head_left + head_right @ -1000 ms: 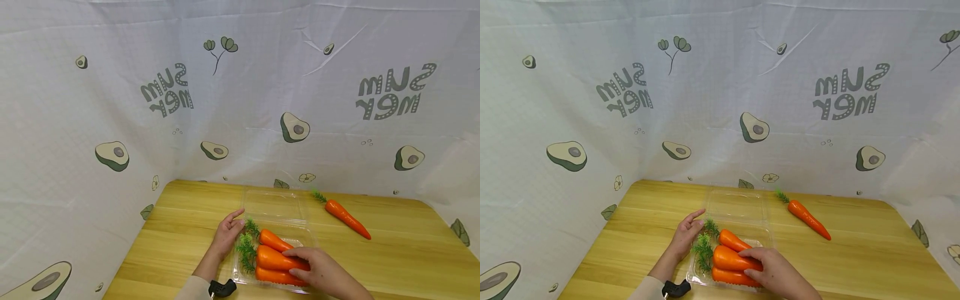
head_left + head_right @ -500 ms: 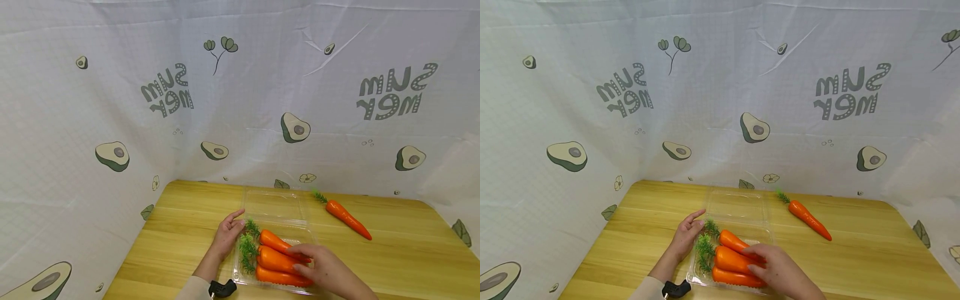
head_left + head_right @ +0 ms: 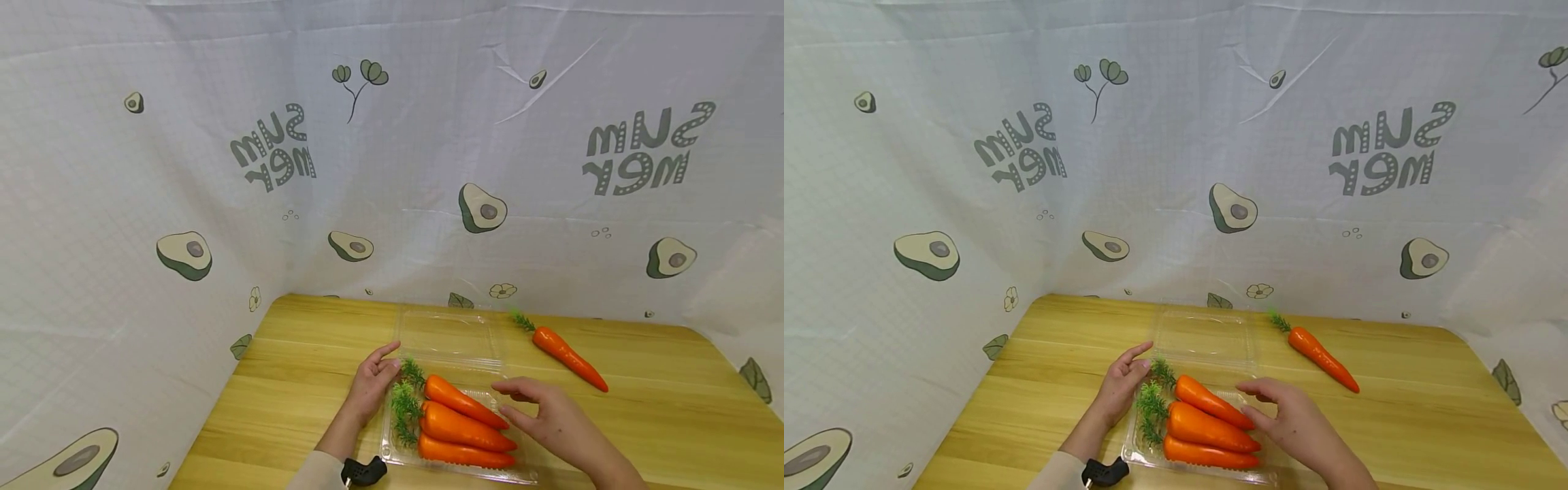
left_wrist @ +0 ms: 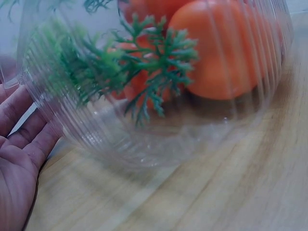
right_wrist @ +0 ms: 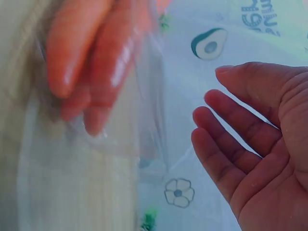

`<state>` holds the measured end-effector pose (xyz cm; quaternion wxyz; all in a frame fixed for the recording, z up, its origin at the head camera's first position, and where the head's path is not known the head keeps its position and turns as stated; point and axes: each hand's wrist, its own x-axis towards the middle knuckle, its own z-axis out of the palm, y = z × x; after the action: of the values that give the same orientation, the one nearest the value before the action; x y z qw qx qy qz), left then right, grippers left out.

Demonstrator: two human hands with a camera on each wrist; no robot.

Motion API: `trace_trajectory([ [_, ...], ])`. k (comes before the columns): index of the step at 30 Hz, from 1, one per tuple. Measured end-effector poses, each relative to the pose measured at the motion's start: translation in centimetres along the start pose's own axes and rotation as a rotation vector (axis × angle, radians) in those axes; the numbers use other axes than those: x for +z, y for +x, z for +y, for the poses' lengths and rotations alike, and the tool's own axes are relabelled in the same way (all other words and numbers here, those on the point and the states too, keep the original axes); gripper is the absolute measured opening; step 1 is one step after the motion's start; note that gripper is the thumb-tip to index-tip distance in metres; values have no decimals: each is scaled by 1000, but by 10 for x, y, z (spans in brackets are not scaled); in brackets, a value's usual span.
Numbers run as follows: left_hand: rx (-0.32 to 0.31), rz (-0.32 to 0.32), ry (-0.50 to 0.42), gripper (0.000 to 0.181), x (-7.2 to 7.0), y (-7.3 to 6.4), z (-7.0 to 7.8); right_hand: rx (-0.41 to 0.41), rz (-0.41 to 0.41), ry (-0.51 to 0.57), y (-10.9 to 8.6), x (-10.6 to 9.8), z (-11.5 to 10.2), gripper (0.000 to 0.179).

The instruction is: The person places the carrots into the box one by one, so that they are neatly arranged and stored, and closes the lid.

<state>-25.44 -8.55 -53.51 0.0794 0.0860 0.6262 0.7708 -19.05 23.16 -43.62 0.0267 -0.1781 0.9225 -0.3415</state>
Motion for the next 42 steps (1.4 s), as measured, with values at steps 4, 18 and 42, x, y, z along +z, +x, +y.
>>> trace_trajectory([
  [4, -2, 3, 0, 54, 0, 0, 0, 10, 91, -21, 2, -7, 4, 33],
  [18, -5, 4, -4, 54, 0, -1, 1, -1, 257, -88, 10, -24, 24, 28],
  [42, 8, -19, -26, 55, -1, 0, 0, 200, 229, -100, 26, -41, 82, 45],
])
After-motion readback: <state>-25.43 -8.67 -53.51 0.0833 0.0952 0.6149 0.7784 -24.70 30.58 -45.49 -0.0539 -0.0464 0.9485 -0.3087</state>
